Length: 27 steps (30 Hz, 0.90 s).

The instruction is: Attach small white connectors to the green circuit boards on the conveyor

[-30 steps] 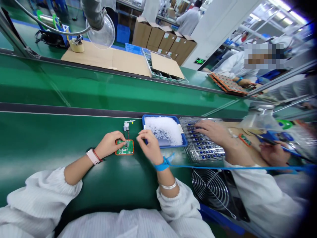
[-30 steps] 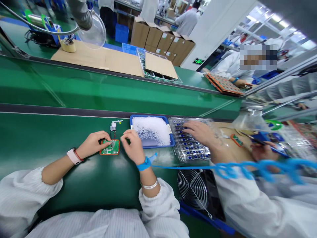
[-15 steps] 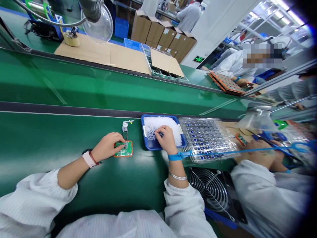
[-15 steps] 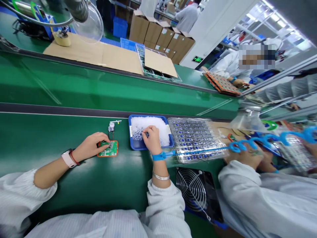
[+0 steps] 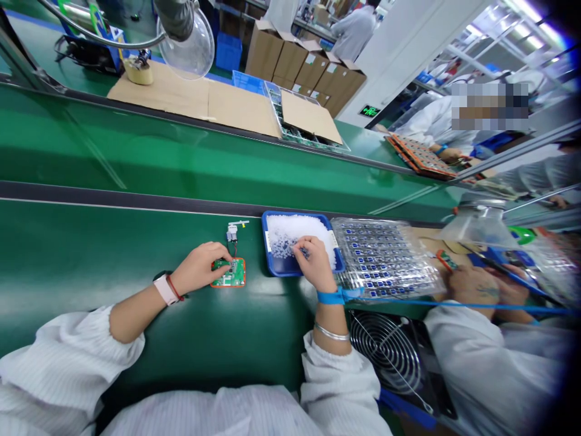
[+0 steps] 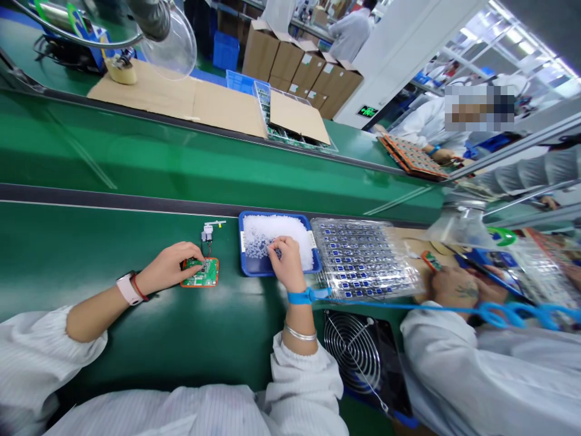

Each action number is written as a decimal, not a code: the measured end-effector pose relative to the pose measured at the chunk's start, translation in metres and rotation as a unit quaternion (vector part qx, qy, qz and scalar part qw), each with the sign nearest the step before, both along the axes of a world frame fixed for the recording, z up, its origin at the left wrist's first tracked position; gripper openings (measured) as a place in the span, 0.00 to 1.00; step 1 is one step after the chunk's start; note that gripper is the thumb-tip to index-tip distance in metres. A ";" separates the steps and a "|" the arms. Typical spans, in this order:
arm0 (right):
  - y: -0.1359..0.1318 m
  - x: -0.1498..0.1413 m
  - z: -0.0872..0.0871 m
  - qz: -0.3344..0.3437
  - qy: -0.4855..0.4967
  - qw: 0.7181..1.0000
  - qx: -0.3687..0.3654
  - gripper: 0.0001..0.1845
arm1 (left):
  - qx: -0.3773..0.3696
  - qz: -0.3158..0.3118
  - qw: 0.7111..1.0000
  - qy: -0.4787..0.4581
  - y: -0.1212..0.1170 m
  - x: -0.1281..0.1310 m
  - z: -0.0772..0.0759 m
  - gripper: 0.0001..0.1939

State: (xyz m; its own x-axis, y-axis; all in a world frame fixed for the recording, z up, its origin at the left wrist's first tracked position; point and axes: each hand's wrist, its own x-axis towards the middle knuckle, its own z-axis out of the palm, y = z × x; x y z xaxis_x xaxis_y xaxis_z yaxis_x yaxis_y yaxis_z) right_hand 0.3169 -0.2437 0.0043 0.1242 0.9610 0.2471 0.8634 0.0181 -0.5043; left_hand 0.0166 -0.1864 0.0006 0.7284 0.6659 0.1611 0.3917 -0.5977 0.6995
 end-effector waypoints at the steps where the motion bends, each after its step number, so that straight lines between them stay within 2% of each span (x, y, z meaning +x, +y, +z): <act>1: -0.004 0.003 0.001 0.003 0.000 1.000 -0.008 0.07 | 0.002 -0.002 1.000 0.001 0.000 0.000 0.000 0.05; 9: -0.020 0.016 0.000 0.026 -0.006 0.997 -0.067 0.06 | 0.006 -0.004 1.000 0.010 0.001 -0.002 -0.004 0.06; 27: -0.022 0.024 -0.003 0.005 -0.040 0.998 -0.039 0.05 | 0.013 -0.005 1.000 0.010 0.001 -0.002 -0.004 0.05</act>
